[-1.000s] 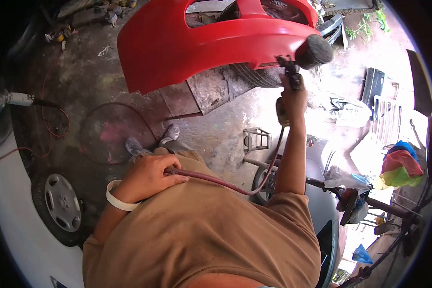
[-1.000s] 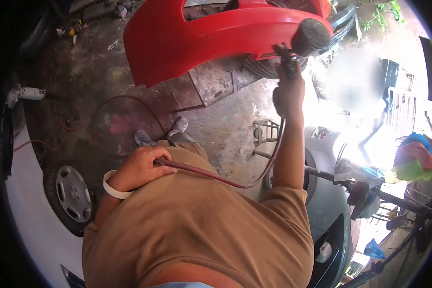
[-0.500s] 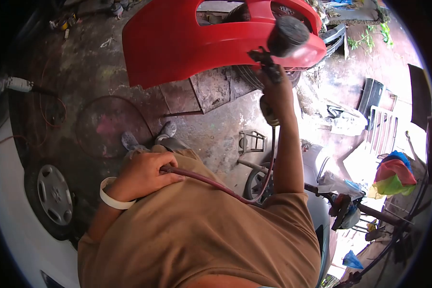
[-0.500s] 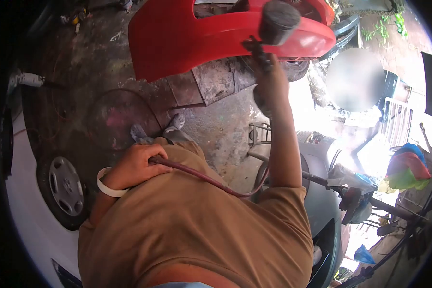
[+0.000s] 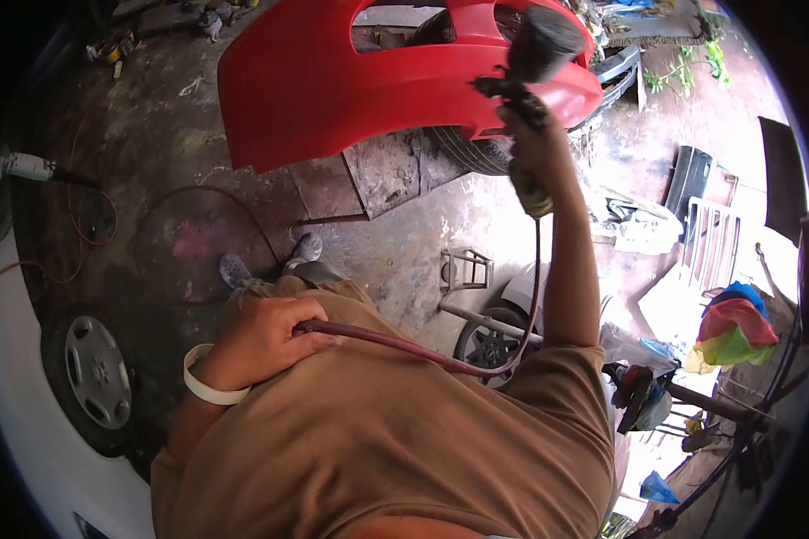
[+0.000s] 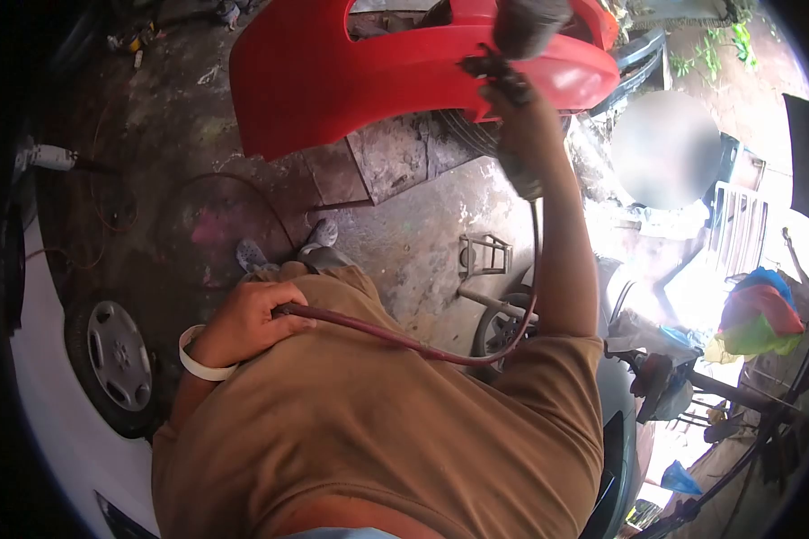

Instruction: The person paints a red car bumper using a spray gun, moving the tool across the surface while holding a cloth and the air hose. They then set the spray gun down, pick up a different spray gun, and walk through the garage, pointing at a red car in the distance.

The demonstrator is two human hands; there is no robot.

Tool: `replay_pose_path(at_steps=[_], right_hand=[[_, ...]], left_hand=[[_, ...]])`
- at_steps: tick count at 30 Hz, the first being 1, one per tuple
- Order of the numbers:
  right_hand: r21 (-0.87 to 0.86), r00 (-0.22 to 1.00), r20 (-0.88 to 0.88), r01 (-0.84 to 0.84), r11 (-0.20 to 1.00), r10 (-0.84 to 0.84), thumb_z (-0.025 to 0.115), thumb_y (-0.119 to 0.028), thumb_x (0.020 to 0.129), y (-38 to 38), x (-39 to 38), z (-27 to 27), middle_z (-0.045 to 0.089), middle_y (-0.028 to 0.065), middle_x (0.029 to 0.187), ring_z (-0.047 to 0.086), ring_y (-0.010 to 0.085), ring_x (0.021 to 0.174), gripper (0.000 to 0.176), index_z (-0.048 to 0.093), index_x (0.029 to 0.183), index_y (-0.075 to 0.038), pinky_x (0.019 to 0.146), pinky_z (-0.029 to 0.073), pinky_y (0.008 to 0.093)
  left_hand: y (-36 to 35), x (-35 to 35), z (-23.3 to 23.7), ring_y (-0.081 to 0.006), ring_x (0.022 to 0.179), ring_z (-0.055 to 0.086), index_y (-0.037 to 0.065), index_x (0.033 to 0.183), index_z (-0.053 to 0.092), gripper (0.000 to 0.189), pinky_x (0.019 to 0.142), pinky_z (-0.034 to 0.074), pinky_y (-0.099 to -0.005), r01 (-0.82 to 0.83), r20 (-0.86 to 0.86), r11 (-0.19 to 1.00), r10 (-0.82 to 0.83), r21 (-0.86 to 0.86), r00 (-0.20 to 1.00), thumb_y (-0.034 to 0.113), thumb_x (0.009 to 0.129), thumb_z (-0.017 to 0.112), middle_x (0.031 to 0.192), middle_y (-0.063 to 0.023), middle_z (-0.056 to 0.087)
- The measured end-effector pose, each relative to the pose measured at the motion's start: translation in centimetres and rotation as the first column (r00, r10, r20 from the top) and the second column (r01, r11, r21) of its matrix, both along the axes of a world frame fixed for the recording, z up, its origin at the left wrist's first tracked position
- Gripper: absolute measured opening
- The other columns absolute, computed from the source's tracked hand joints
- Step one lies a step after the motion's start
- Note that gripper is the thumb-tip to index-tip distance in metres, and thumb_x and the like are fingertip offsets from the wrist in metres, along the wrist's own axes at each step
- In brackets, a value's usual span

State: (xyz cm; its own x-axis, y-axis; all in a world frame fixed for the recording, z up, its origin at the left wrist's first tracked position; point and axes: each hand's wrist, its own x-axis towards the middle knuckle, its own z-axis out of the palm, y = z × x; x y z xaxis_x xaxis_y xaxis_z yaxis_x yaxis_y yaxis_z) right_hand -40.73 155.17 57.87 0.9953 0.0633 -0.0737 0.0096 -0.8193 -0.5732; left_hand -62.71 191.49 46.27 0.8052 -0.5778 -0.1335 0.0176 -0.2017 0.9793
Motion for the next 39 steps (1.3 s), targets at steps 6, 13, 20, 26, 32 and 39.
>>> replay_pose_path(at_steps=[6, 13, 20, 26, 32, 39], right_hand=[[-0.153, 0.978, 0.141, 0.175, 0.973, -0.154, 0.073, -0.039, 0.099, -11.4, 4.5, 3.7, 0.071, 0.0066, 0.082, 0.063, 0.0124, 0.064, 0.039, 0.073, 0.118, -0.005, 0.058, 0.05, 0.0321], [-0.366, 0.915, 0.359, 0.319, 0.874, -0.183, 0.069, -0.051, 0.099, -20.9, 9.6, 7.7, 0.074, 0.0075, 0.081, 0.069, 0.0171, 0.07, 0.048, 0.075, 0.119, -0.008, 0.063, 0.053, 0.0359], [-0.492, 0.969, 0.246, 0.15, 0.857, -0.029, 0.063, -0.03, 0.105, -20.7, 12.4, 9.2, 0.074, 0.0023, 0.113, 0.068, 0.0141, 0.082, 0.031, 0.073, 0.131, -0.017, 0.067, 0.057, 0.0317], [-0.229, 0.978, 0.023, 0.208, 0.951, -0.208, 0.071, -0.032, 0.099, -11.3, 11.6, 6.7, 0.072, 0.0055, 0.102, 0.067, 0.0144, 0.076, 0.039, 0.07, 0.131, -0.01, 0.058, 0.057, 0.0332], [-0.195, 0.96, 0.04, -0.264, 0.945, 0.277, 0.075, -0.044, 0.098, -2.0, 8.0, 3.6, 0.068, 0.0037, 0.079, 0.063, 0.012, 0.063, 0.045, 0.072, 0.123, -0.006, 0.057, 0.053, 0.0304], [-0.091, 0.967, -0.168, -0.21, 0.974, 0.193, 0.075, -0.044, 0.099, 9.2, 6.2, -0.9, 0.068, 0.0035, 0.079, 0.062, 0.0113, 0.061, 0.044, 0.072, 0.118, -0.005, 0.057, 0.052, 0.0298]], left_hand=[[-0.8, 0.6, 0.5, -0.0317, 0.069, 0.066, 0.006, 0.093, 0.07, 0.03, 0.064, 0.048, -0.0413, -0.042, -0.008, 0.999, 0.041, -0.013, 0.999, 0.034, 0.094, 0.08, 0.077, -0.0146, 0.065], [-1.4, 0.5, 0.9, -0.032, 0.067, 0.063, 0.005, 0.093, 0.07, 0.029, 0.063, 0.047, -0.0412, -0.068, -0.013, 0.998, 0.068, -0.012, 0.998, 0.033, 0.095, 0.079, 0.077, -0.0149, 0.064], [-0.8, 0.0, 0.3, -0.0304, 0.065, 0.063, 0.005, 0.094, 0.073, 0.027, 0.061, 0.047, -0.0402, -0.099, -0.042, 0.995, 0.098, -0.022, 0.994, 0.031, 0.094, 0.079, 0.074, -0.0148, 0.064], [0.8, -0.8, -0.3, -0.0293, 0.061, 0.062, 0.006, 0.095, 0.075, 0.026, 0.058, 0.046, -0.0398, -0.117, -0.021, 0.993, 0.117, -0.02, 0.993, 0.032, 0.093, 0.08, 0.073, -0.014, 0.064], [2.8, -1.5, -0.1, -0.0308, 0.063, 0.064, 0.006, 0.095, 0.074, 0.025, 0.059, 0.047, -0.0396, -0.108, 0.003, 0.994, 0.108, -0.017, 0.994, 0.03, 0.093, 0.08, 0.076, -0.0144, 0.067], [5.1, -2.6, -0.2, -0.0293, 0.065, 0.063, 0.006, 0.096, 0.075, 0.022, 0.062, 0.048, -0.0383, -0.122, -0.04, 0.991, 0.12, -0.053, 0.992, 0.027, 0.093, 0.08, 0.079, -0.0147, 0.068]])
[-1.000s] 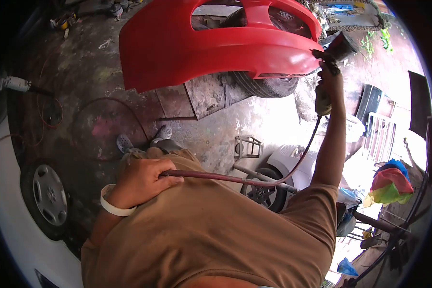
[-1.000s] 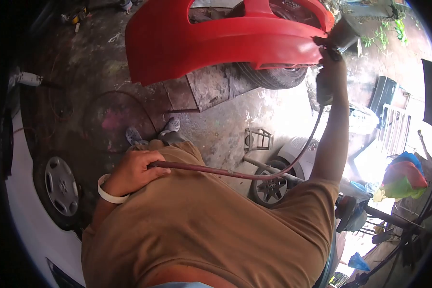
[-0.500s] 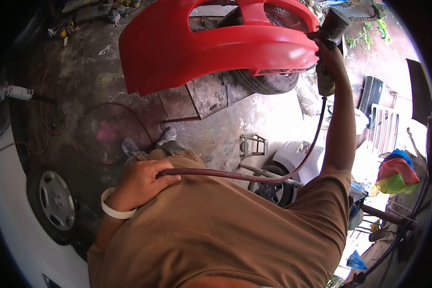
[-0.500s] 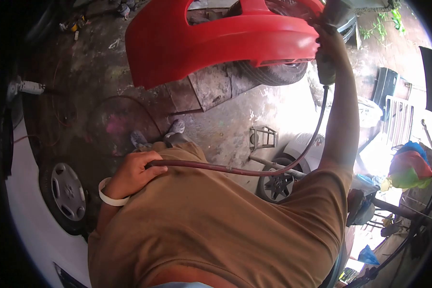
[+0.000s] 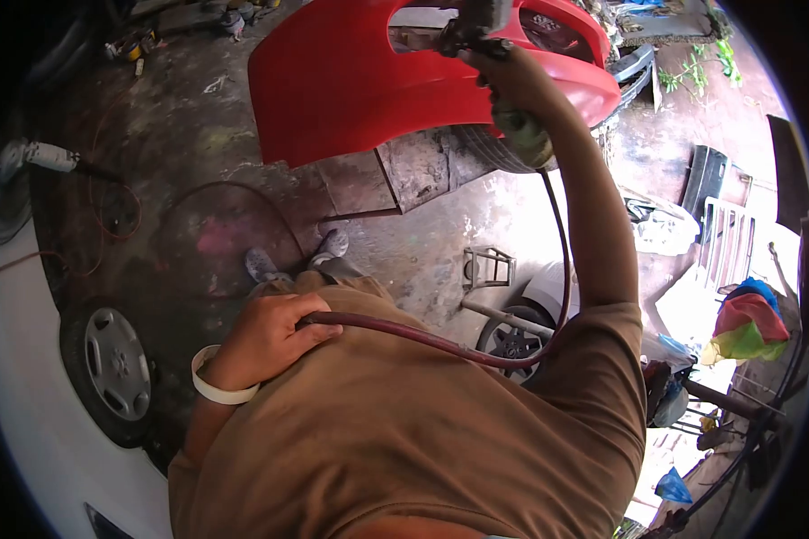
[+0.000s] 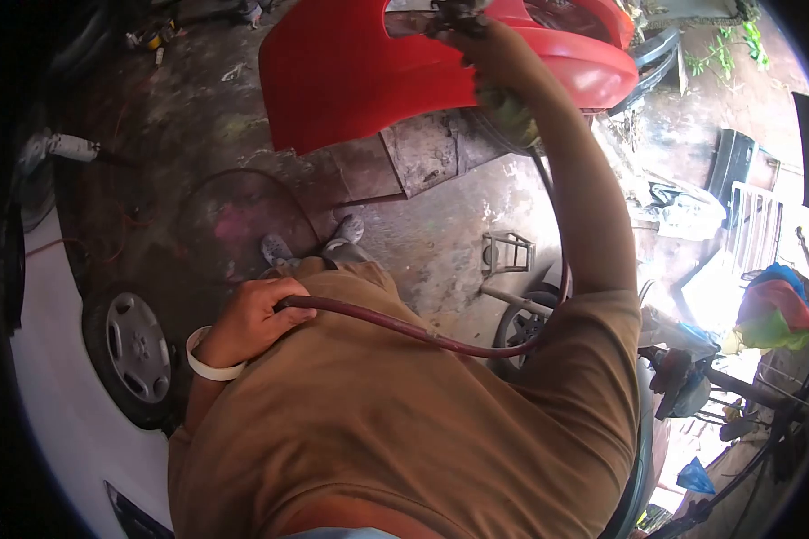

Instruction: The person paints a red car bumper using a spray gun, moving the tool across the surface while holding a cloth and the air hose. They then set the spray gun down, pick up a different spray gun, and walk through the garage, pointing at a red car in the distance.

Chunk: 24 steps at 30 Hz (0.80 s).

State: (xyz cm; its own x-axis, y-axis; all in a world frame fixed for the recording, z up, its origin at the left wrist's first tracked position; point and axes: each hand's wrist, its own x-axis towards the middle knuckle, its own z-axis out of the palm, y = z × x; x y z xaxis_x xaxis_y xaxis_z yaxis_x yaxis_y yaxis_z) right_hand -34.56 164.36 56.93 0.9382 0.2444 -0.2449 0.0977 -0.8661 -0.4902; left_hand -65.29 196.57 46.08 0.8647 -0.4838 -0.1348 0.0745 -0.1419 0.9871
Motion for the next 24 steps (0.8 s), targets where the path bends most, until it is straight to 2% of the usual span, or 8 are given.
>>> replay_pose_path(at_steps=[6, 7, 10, 14, 15, 16, 21, 24], right_hand=[[0.19, 0.985, -0.109, 0.151, 0.97, -0.132, 0.075, -0.037, 0.1, 3.4, -1.7, -5.5, 0.069, 0.0029, 0.079, 0.062, 0.0106, 0.062, 0.034, 0.074, 0.106, -0.004, 0.059, 0.053, 0.0306], [0.298, 1.0, 0.005, -0.001, 0.954, 0.0, 0.074, -0.035, 0.1, 2.8, -2.7, -7.2, 0.068, 0.0025, 0.079, 0.063, 0.0108, 0.063, 0.031, 0.073, 0.103, -0.003, 0.059, 0.052, 0.031], [0.39, 0.983, -0.137, 0.165, 0.906, -0.121, 0.075, -0.026, 0.1, 4.2, -9.2, -7.9, 0.063, -0.0014, 0.084, 0.058, 0.0084, 0.07, 0.032, 0.07, 0.123, -0.005, 0.064, 0.051, 0.0303], [0.451, 0.935, -0.295, 0.32, 0.833, -0.2, 0.078, -0.027, 0.097, 5.2, -17.5, -13.0, 0.064, -0.0016, 0.084, 0.062, 0.0093, 0.071, 0.032, 0.067, 0.118, -0.005, 0.065, 0.053, 0.0301], [0.579, 0.919, -0.344, 0.37, 0.726, -0.194, 0.079, -0.029, 0.098, 5.9, -19.6, -14.3, 0.064, -0.0003, 0.083, 0.062, 0.0102, 0.07, 0.032, 0.067, 0.112, -0.004, 0.066, 0.053, 0.0302], [0.506, 0.884, -0.41, 0.427, 0.75, -0.227, 0.08, -0.031, 0.097, 6.0, -21.2, -16.1, 0.071, 0.003, 0.089, 0.063, 0.0113, 0.074, 0.041, 0.07, 0.128, -0.006, 0.069, 0.052, 0.0314], [0.394, 0.804, -0.563, 0.466, 0.792, -0.193, 0.081, -0.039, 0.095, 6.7, -26.6, -19.8, 0.071, 0.0081, 0.084, 0.067, 0.0164, 0.072, 0.045, 0.07, 0.127, -0.01, 0.071, 0.054, 0.0365], [0.385, 0.888, -0.435, 0.333, 0.861, -0.149, 0.082, -0.033, 0.095, 5.4, -26.4, -20.0, 0.07, 0.0041, 0.081, 0.065, 0.0125, 0.069, 0.038, 0.069, 0.116, -0.004, 0.067, 0.053, 0.033]], left_hand=[[1.6, -0.8, 0.8, -0.0258, 0.064, 0.062, 0.005, 0.097, 0.075, 0.021, 0.062, 0.047, -0.0365, -0.016, -0.022, 0.999, 0.017, 0.028, 1.0, 0.025, 0.092, 0.082, 0.079, -0.0141, 0.068], [1.9, -0.8, 1.2, -0.0254, 0.064, 0.062, 0.005, 0.097, 0.075, 0.022, 0.061, 0.047, -0.0362, -0.019, -0.013, 0.999, 0.02, 0.051, 1.0, 0.025, 0.092, 0.082, 0.079, -0.0139, 0.068], [2.8, -1.4, 2.1, -0.0253, 0.064, 0.063, 0.006, 0.099, 0.074, 0.024, 0.061, 0.048, -0.0362, -0.025, 0.023, 0.99, 0.022, 0.136, 0.999, 0.026, 0.09, 0.084, 0.079, -0.0133, 0.068], [4.5, -1.2, 4.5, -0.0216, 0.071, 0.064, 0.005, 0.102, 0.075, 0.025, 0.064, 0.05, -0.0332, 0.13, -0.034, 0.95, -0.125, 0.285, 0.992, 0.026, 0.092, 0.083, 0.086, -0.0115, 0.07], [4.6, -1.2, 4.8, -0.0295, 0.069, 0.065, 0.009, 0.099, 0.075, 0.028, 0.063, 0.049, -0.0385, 0.111, -0.053, 0.954, -0.1, 0.279, 0.994, 0.035, 0.093, 0.081, 0.082, -0.0136, 0.07], [4.6, -1.1, 4.8, -0.0298, 0.069, 0.066, 0.009, 0.1, 0.074, 0.028, 0.063, 0.049, -0.0386, 0.118, -0.063, 0.949, -0.104, 0.291, 0.993, 0.035, 0.093, 0.081, 0.082, -0.0136, 0.07], [3.1, -0.1, 5.0, -0.0317, 0.071, 0.066, 0.007, 0.101, 0.071, 0.032, 0.065, 0.05, -0.0398, 0.188, -0.137, 0.92, -0.149, 0.343, 0.979, 0.036, 0.093, 0.08, 0.083, -0.0147, 0.071], [0.9, 1.4, 4.5, -0.0185, 0.069, 0.065, 0.005, 0.103, 0.07, 0.03, 0.065, 0.05, -0.0325, 0.206, -0.174, 0.91, -0.151, 0.36, 0.973, 0.031, 0.093, 0.082, 0.081, -0.011, 0.071]])
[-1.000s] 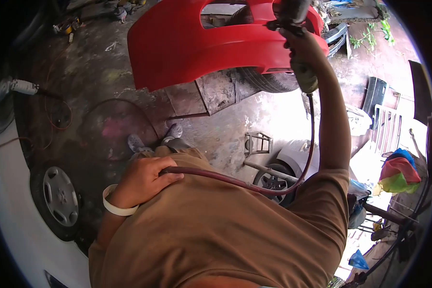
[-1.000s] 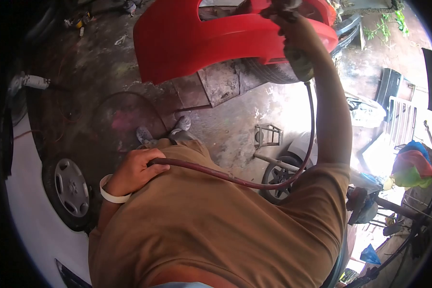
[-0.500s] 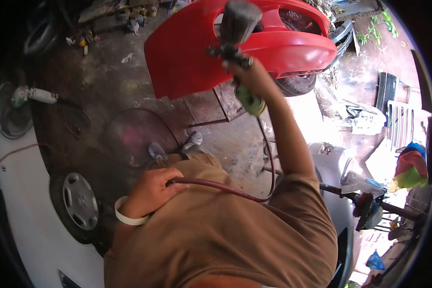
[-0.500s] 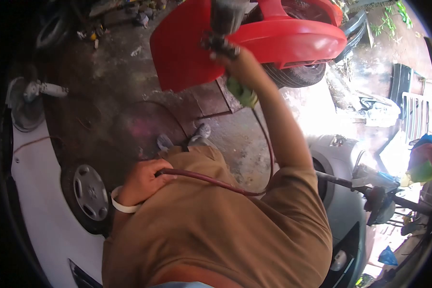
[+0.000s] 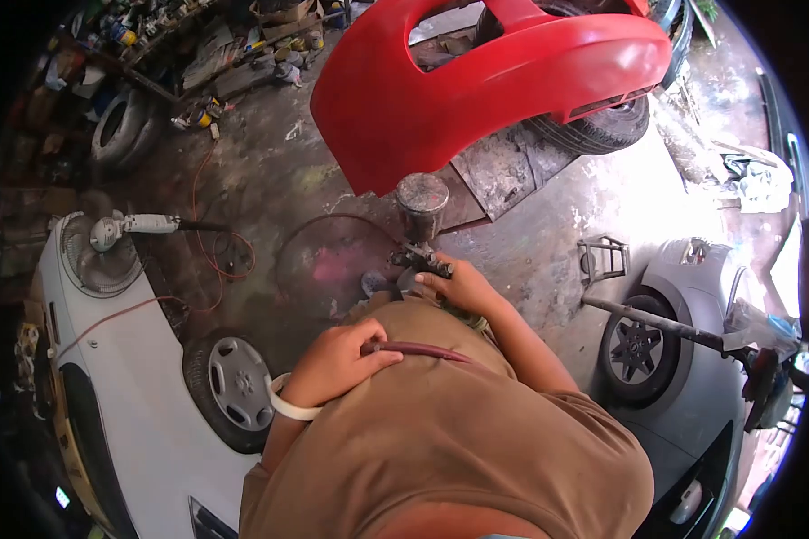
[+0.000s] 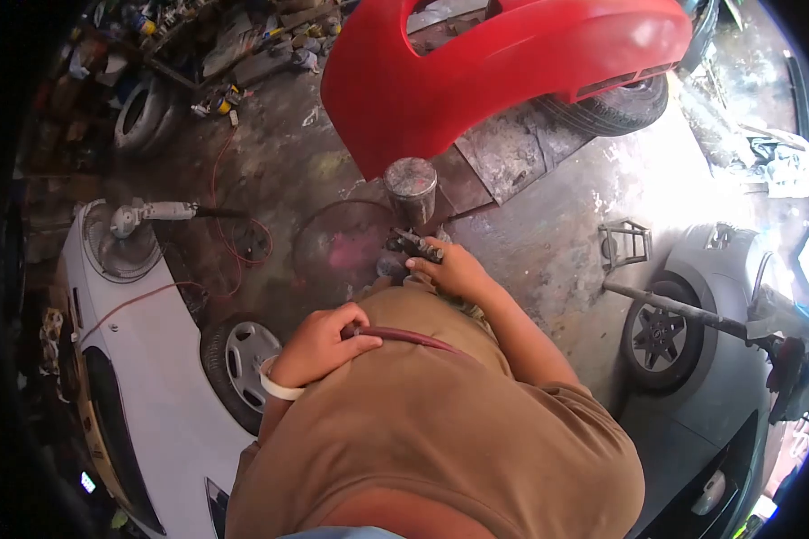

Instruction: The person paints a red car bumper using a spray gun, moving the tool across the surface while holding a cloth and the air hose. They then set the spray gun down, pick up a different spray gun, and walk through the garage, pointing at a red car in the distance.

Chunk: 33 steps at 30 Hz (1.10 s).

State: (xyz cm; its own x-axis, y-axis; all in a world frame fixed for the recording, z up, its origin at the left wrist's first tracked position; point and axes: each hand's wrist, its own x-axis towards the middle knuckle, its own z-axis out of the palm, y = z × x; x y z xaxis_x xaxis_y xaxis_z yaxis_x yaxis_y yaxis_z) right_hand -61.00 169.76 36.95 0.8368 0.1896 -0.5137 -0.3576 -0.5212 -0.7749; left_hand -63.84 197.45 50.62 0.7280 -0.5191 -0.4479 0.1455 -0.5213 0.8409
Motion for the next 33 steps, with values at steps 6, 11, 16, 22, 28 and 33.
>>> replay_pose_path(at_steps=[6, 11, 16, 22, 28, 33], right_hand=[[0.102, 0.994, -0.111, 0.025, 0.994, -0.014, 0.08, -0.033, 0.091, -4.2, 0.8, -2.7, 0.075, 0.0199, 0.093, 0.074, 0.032, 0.085, 0.045, 0.069, 0.129, -0.011, 0.081, 0.055, 0.0416], [-0.056, 0.978, 0.072, 0.2, 0.978, -0.196, 0.08, -0.031, 0.092, -5.6, -2.0, -6.4, 0.073, 0.0275, 0.112, 0.069, 0.0476, 0.109, 0.057, 0.061, 0.143, -0.013, 0.09, 0.054, 0.0494], [-0.193, 0.844, 0.386, 0.468, 0.862, -0.372, 0.078, -0.024, 0.094, -3.9, -2.7, -6.4, 0.073, 0.0242, 0.117, 0.069, 0.0466, 0.109, 0.049, 0.064, 0.139, -0.009, 0.089, 0.057, 0.0494], [-0.231, 0.554, 0.785, 0.678, 0.698, -0.278, 0.08, -0.017, 0.089, -1.1, -2.1, -8.3, 0.075, 0.019, 0.105, 0.072, 0.0418, 0.098, 0.033, 0.071, 0.12, -0.009, 0.082, 0.058, 0.047], [-0.393, 0.585, 0.806, 0.639, 0.661, -0.086, 0.081, -0.012, 0.082, 1.4, -1.7, -13.7, 0.074, 0.0139, 0.092, 0.071, 0.037, 0.082, 0.019, 0.073, 0.099, -0.01, 0.073, 0.056, 0.0465], [-0.449, 0.634, 0.773, 0.581, 0.679, -0.031, 0.079, -0.011, 0.077, 5.3, -3.0, -21.4, 0.072, 0.0127, 0.099, 0.071, 0.0354, 0.091, 0.023, 0.07, 0.098, -0.011, 0.078, 0.057, 0.0449]], left_hand=[[-3.4, 3.1, -0.7, -0.0219, 0.067, 0.066, 0.004, 0.102, 0.068, 0.034, 0.066, 0.052, -0.0355, 0.104, 0.031, 0.993, -0.106, 0.046, 0.994, 0.032, 0.092, 0.083, 0.079, -0.0119, 0.071], [-3.2, 5.1, -1.0, -0.0288, 0.077, 0.071, 0.004, 0.102, 0.068, 0.038, 0.07, 0.055, -0.0389, 0.168, -0.011, 0.98, -0.168, 0.107, 0.986, 0.037, 0.092, 0.082, 0.084, -0.0148, 0.073], [0.3, 6.6, -1.2, -0.0315, 0.082, 0.073, 0.003, 0.103, 0.069, 0.037, 0.074, 0.056, -0.0396, 0.261, -0.03, 0.961, -0.26, 0.09, 0.965, 0.035, 0.091, 0.082, 0.089, -0.016, 0.073], [8.5, 7.4, -10.5, -0.0331, 0.088, 0.067, 0.005, 0.104, 0.071, 0.02, 0.078, 0.054, -0.0419, 0.538, 0.147, 0.842, -0.536, 0.025, 0.832, 0.02, 0.091, 0.077, 0.094, -0.0123, 0.069], [14.6, 5.0, -21.3, -0.0302, 0.095, 0.062, 0.012, 0.103, 0.072, 0.018, 0.091, 0.046, -0.0445, 0.629, 0.323, 0.741, -0.67, 0.235, 0.668, 0.012, 0.086, 0.077, 0.092, -0.0065, 0.062], [14.9, 4.1, -27.3, -0.0302, 0.097, 0.061, 0.012, 0.102, 0.072, 0.021, 0.091, 0.044, -0.0452, 0.579, 0.344, 0.784, -0.62, 0.224, 0.705, 0.01, 0.083, 0.08, 0.092, -0.0059, 0.062]])
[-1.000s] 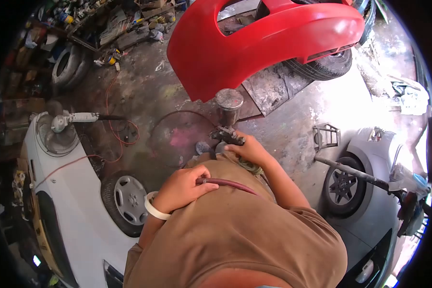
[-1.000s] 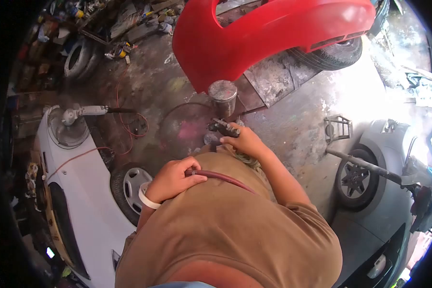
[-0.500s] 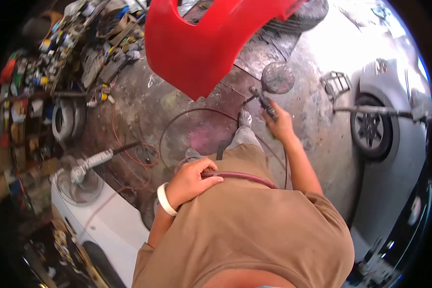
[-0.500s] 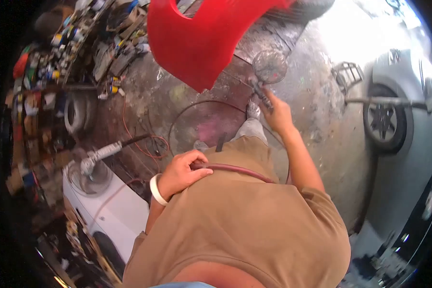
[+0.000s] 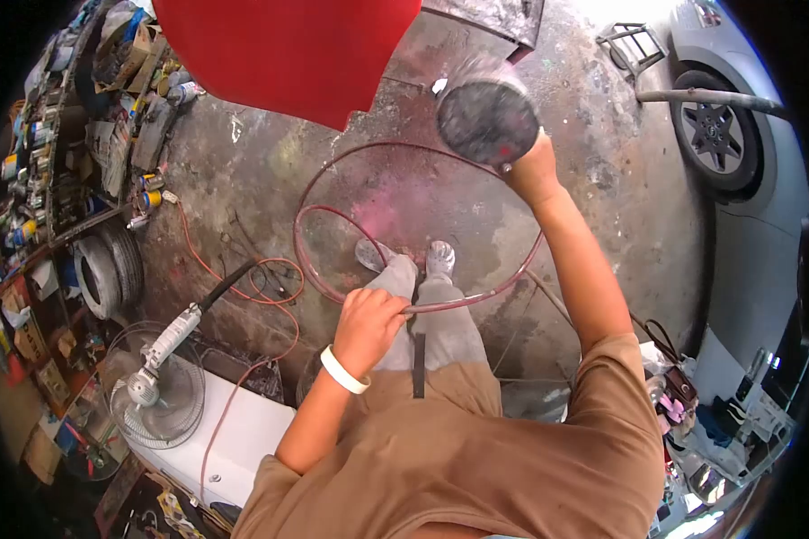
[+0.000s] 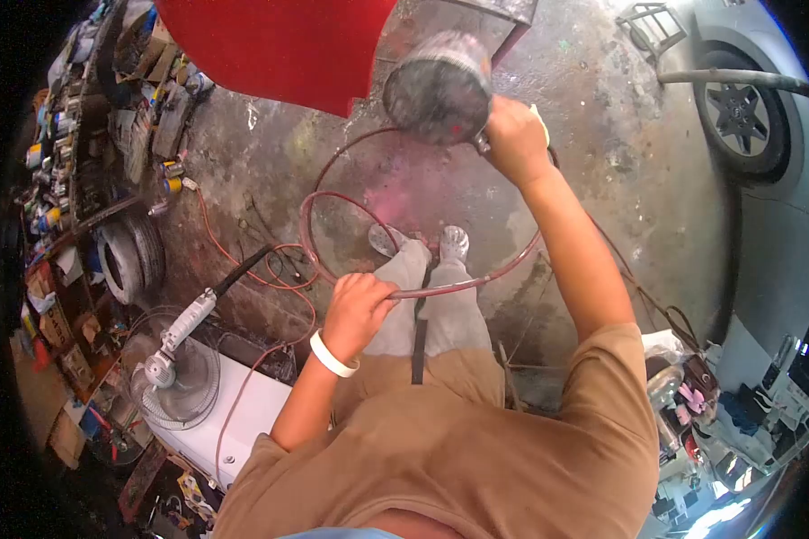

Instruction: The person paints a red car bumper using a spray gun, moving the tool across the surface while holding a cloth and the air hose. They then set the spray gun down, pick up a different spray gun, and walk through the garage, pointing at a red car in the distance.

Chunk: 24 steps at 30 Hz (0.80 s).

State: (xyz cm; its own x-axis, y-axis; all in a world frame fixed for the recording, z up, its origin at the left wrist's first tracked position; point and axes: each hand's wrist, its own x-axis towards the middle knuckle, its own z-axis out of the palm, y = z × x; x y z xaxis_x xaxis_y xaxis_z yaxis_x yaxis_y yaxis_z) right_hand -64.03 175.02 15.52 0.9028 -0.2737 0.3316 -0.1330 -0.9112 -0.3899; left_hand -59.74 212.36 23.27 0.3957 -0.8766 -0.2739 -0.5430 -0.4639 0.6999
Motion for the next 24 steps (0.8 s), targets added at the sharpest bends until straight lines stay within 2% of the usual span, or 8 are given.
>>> replay_pose_path(at_steps=[5, 9, 13, 14, 17, 18, 20, 24], right_hand=[[0.096, 0.983, -0.153, -0.088, 0.992, 0.102, 0.074, -0.007, 0.075, 3.9, -1.9, -9.6, 0.072, 0.0113, 0.113, 0.072, 0.0329, 0.098, 0.038, 0.068, 0.113, -0.012, 0.082, 0.057, 0.044], [0.143, 0.988, -0.079, -0.124, 0.982, 0.136, 0.071, -0.008, 0.077, 8.4, -2.7, -13.9, 0.071, 0.01, 0.109, 0.071, 0.0312, 0.097, 0.042, 0.065, 0.118, -0.011, 0.082, 0.057, 0.0447], [0.147, 0.978, -0.182, -0.074, 0.986, 0.1, 0.07, -0.01, 0.077, 11.5, -4.3, -17.4, 0.07, 0.0129, 0.11, 0.07, 0.0323, 0.096, 0.049, 0.064, 0.125, 0.0, 0.084, 0.056, 0.0448], [0.16, 0.995, -0.091, -0.031, 0.987, 0.046, 0.072, -0.011, 0.076, 12.2, -4.4, -17.8, 0.068, 0.0132, 0.1, 0.068, 0.0341, 0.089, 0.048, 0.065, 0.121, 0.003, 0.081, 0.056, 0.0456], [0.169, 0.996, -0.086, 0.05, 0.984, -0.036, 0.074, -0.014, 0.076, 13.4, -4.6, -19.3, 0.068, 0.0144, 0.095, 0.068, 0.0357, 0.087, 0.044, 0.068, 0.117, 0.003, 0.078, 0.056, 0.0458], [0.133, 0.998, -0.054, -0.027, 0.991, 0.034, 0.076, -0.017, 0.077, 13.1, -5.0, -21.7, 0.07, 0.016, 0.092, 0.069, 0.0369, 0.085, 0.041, 0.07, 0.114, 0.001, 0.074, 0.056, 0.0453], [0.302, 0.991, 0.031, 0.112, 0.947, -0.127, 0.078, -0.018, 0.076, 14.5, -3.7, -24.9, 0.07, 0.0156, 0.09, 0.07, 0.037, 0.084, 0.038, 0.071, 0.11, -0.002, 0.072, 0.055, 0.0452], [0.181, 0.998, 0.008, 0.052, 0.982, -0.054, 0.081, -0.02, 0.075, 14.2, -1.9, -32.5, 0.071, 0.0136, 0.086, 0.07, 0.037, 0.081, 0.03, 0.073, 0.1, -0.007, 0.069, 0.055, 0.0464]], left_hand=[[1.1, -1.3, -5.3, -0.029, 0.095, 0.061, 0.012, 0.103, 0.073, 0.025, 0.091, 0.045, -0.0441, -0.017, 0.067, 1.0, 0.015, 0.024, 0.998, 0.016, 0.081, 0.082, 0.09, -0.0053, 0.061], [2.8, -1.3, -9.1, -0.0289, 0.092, 0.062, 0.013, 0.103, 0.072, 0.025, 0.09, 0.045, -0.0445, -0.009, 0.09, 1.0, 0.008, 0.009, 0.996, 0.016, 0.081, 0.083, 0.087, -0.0055, 0.061], [5.2, -0.4, -12.8, -0.0284, 0.091, 0.062, 0.013, 0.102, 0.072, 0.025, 0.088, 0.045, -0.0438, 0.005, 0.059, 1.0, -0.004, -0.007, 0.998, 0.017, 0.08, 0.083, 0.086, -0.0052, 0.061], [5.4, 0.1, -13.8, -0.0282, 0.091, 0.062, 0.014, 0.102, 0.072, 0.025, 0.088, 0.045, -0.0435, 0.016, 0.064, 1.0, -0.015, -0.014, 0.998, 0.017, 0.08, 0.083, 0.086, -0.005, 0.061], [6.2, 2.0, -16.5, -0.0282, 0.091, 0.062, 0.014, 0.101, 0.072, 0.023, 0.089, 0.045, -0.0434, 0.064, 0.068, 0.998, -0.063, -0.021, 0.996, 0.017, 0.08, 0.083, 0.087, -0.0049, 0.062], [6.0, 2.7, -17.0, -0.0284, 0.092, 0.063, 0.014, 0.1, 0.073, 0.023, 0.09, 0.045, -0.0439, 0.08, 0.062, 0.997, -0.079, -0.022, 0.995, 0.016, 0.08, 0.083, 0.087, -0.0051, 0.062], [5.3, 4.1, -19.4, -0.0288, 0.093, 0.063, 0.014, 0.1, 0.074, 0.023, 0.09, 0.046, -0.0436, 0.1, 0.115, 0.989, -0.087, -0.106, 0.989, 0.015, 0.079, 0.083, 0.087, -0.005, 0.063], [3.9, 6.6, -26.6, -0.0288, 0.094, 0.064, 0.014, 0.1, 0.075, 0.023, 0.089, 0.047, -0.0436, 0.257, 0.201, 0.964, -0.24, -0.065, 0.95, 0.018, 0.079, 0.083, 0.089, -0.0053, 0.065]])
